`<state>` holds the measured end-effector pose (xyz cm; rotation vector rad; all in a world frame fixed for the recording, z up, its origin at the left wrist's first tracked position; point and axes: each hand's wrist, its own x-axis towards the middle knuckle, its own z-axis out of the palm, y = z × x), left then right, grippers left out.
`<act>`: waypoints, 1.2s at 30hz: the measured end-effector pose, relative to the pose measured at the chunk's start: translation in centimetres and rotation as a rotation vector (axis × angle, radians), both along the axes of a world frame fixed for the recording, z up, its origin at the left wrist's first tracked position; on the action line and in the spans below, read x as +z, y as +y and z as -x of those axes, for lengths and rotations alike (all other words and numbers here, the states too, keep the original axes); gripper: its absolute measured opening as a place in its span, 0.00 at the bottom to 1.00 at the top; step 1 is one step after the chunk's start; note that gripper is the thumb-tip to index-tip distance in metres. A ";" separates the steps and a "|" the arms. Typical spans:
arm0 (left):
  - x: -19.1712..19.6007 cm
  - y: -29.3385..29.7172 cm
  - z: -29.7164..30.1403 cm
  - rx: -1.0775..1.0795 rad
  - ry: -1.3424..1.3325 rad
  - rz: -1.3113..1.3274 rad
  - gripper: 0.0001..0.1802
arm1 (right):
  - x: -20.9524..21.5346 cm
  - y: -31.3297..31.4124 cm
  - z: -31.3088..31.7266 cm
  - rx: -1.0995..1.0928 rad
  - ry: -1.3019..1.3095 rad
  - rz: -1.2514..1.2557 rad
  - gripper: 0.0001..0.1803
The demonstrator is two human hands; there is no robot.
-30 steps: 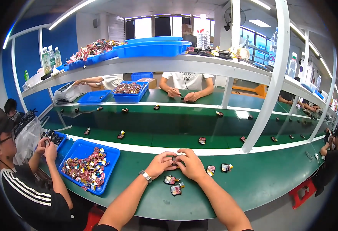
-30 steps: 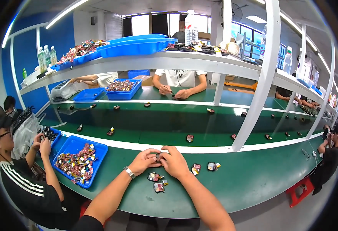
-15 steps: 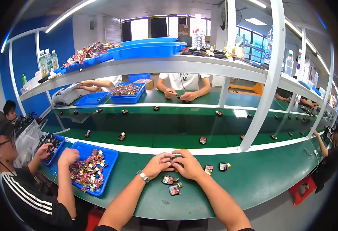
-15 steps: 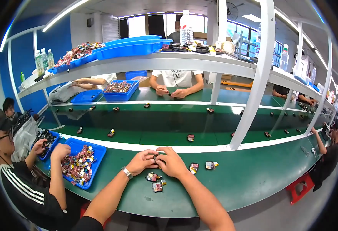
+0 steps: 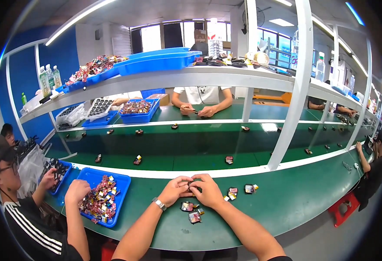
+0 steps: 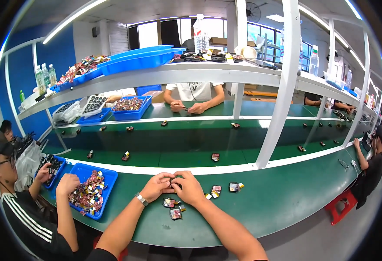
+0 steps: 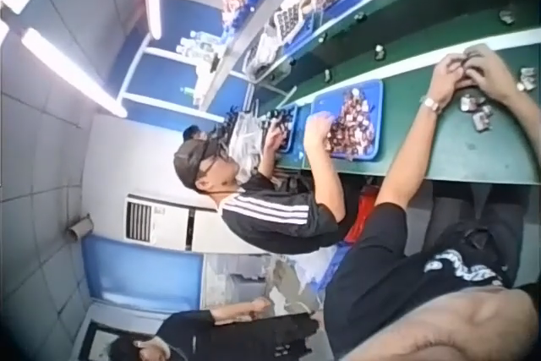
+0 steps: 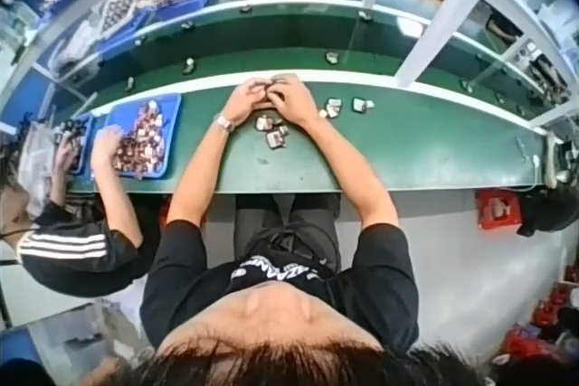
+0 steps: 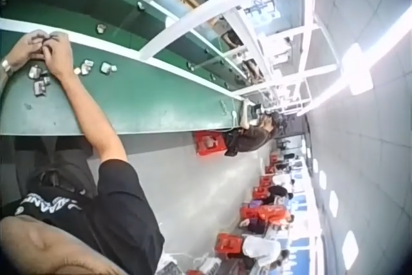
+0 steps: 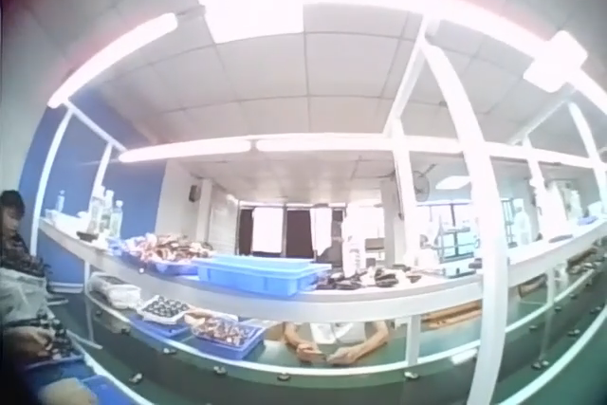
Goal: Inspecting and organizing small printed character badges on a production line workstation.
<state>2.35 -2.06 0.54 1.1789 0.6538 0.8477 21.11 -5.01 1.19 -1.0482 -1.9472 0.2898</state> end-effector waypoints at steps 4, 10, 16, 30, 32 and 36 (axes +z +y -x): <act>0.0 0.0 -0.1 -0.001 0.006 0.020 0.15 | 0.0 0.0 -0.2 0.012 0.017 -0.002 0.06; -0.1 0.1 0.0 0.025 -0.010 0.011 0.14 | -0.5 0.1 0.3 -0.010 0.072 -0.014 0.08; -0.3 -0.2 0.2 0.029 -0.035 0.021 0.14 | -0.5 0.1 0.3 0.055 0.131 -0.030 0.10; -0.3 -0.1 0.2 0.023 -0.128 -0.001 0.16 | -0.5 0.1 0.6 0.009 0.162 -0.043 0.09; -0.3 -0.1 0.2 0.003 -0.148 -0.029 0.16 | -0.4 0.0 0.6 0.046 0.207 -0.035 0.09; -0.5 0.0 0.2 0.024 -0.154 -0.034 0.16 | -0.4 0.0 0.7 0.068 0.211 -0.019 0.09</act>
